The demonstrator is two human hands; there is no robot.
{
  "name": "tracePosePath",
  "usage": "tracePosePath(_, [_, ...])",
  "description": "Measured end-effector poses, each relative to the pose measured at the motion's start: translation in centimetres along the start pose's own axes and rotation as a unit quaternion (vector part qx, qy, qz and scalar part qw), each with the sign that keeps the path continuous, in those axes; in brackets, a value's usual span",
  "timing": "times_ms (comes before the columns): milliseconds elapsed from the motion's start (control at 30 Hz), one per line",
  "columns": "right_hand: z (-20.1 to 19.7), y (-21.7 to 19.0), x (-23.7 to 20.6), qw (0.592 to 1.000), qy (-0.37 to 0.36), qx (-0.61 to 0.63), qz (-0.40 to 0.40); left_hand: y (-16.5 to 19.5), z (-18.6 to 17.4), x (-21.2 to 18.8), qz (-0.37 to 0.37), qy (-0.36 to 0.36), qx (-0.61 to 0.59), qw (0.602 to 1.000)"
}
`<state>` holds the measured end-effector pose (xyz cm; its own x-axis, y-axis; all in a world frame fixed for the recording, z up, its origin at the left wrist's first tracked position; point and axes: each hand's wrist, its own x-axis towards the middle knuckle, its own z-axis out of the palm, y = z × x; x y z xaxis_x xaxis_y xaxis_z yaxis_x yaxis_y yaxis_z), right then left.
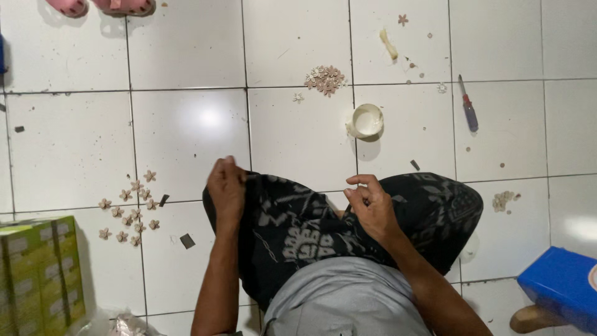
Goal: The person sits on the floor and repeatedly picks up small flower-shaped pieces and circular discs. They apply adhesive from a small cup to the pieces and press them together to form small decorative units, placing the finished items on the floor.
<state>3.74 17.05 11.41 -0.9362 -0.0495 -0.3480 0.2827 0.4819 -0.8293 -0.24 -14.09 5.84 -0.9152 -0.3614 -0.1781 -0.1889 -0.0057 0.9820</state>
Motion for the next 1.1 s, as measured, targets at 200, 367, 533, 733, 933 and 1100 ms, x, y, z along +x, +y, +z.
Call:
tracePosePath(200, [-2.8, 2.3, -0.4, 0.988, -0.005, 0.07, -0.138, -1.5, 8.7, -2.1, 0.003, -0.164, 0.066, 0.984])
tracePosePath(367, [-4.6, 4.6, 0.3, 0.991, 0.049, 0.118, -0.026, -3.6, 11.4, 0.0, -0.075, -0.166, 0.136, 0.974])
tracePosePath(533, [-7.4, 6.5, 2.5, 0.978, 0.045, 0.167, -0.12, -4.2, 14.6, 5.4, 0.075, -0.171, 0.235, 0.954])
tracePosePath(733, [-8.0, 8.5, 3.6, 0.989, 0.081, 0.112, -0.054, -3.1, 20.1, 11.7, 0.221, -0.058, 0.416, 0.88])
tracePosePath(933, [-9.0, 10.7, 4.4, 0.982, 0.079, 0.167, 0.03, -3.5, 23.3, 14.7, 0.24, -0.035, 0.501, 0.831])
tracePosePath(1100, [-8.5, 10.5, 6.1, 0.984, 0.091, 0.151, 0.004, -3.3, 22.3, 14.2, -0.03, -0.076, 0.161, 0.984])
